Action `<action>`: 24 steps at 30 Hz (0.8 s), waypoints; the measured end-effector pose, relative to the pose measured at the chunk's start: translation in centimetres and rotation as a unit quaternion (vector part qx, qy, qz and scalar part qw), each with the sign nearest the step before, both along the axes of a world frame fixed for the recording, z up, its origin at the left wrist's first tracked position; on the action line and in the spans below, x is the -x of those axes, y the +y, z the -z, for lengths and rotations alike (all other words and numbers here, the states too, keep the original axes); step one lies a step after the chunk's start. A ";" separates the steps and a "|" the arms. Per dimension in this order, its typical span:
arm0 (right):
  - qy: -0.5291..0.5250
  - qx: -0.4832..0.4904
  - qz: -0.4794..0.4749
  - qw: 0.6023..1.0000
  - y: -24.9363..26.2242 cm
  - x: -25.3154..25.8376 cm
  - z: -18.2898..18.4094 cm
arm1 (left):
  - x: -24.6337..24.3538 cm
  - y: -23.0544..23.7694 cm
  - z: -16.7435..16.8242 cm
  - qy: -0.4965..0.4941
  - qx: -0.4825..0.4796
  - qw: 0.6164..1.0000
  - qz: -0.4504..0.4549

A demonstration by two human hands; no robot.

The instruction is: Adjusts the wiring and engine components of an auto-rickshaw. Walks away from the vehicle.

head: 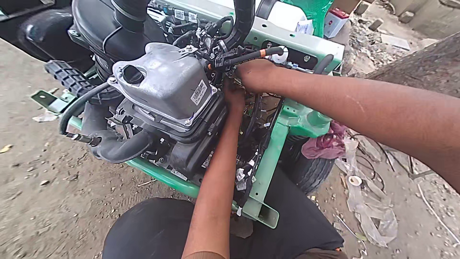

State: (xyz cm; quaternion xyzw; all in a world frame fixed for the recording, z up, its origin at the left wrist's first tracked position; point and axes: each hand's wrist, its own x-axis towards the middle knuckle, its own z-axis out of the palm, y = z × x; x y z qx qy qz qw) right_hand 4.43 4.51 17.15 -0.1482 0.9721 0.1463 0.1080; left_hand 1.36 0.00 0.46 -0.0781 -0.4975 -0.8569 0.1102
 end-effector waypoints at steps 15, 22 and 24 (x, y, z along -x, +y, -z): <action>-0.014 0.413 0.256 0.874 2.3 -1.2 2.9 | -0.5 -0.2 -1.0 -0.065 0.032 0.996 -0.057; 0.073 0.656 0.223 0.718 4.4 3.1 8.4 | 0.7 -0.3 -0.3 -0.043 0.169 0.975 -0.136; 0.130 0.662 0.168 0.719 4.7 3.9 9.7 | 1.0 -0.3 -0.6 -0.035 0.210 0.963 -0.163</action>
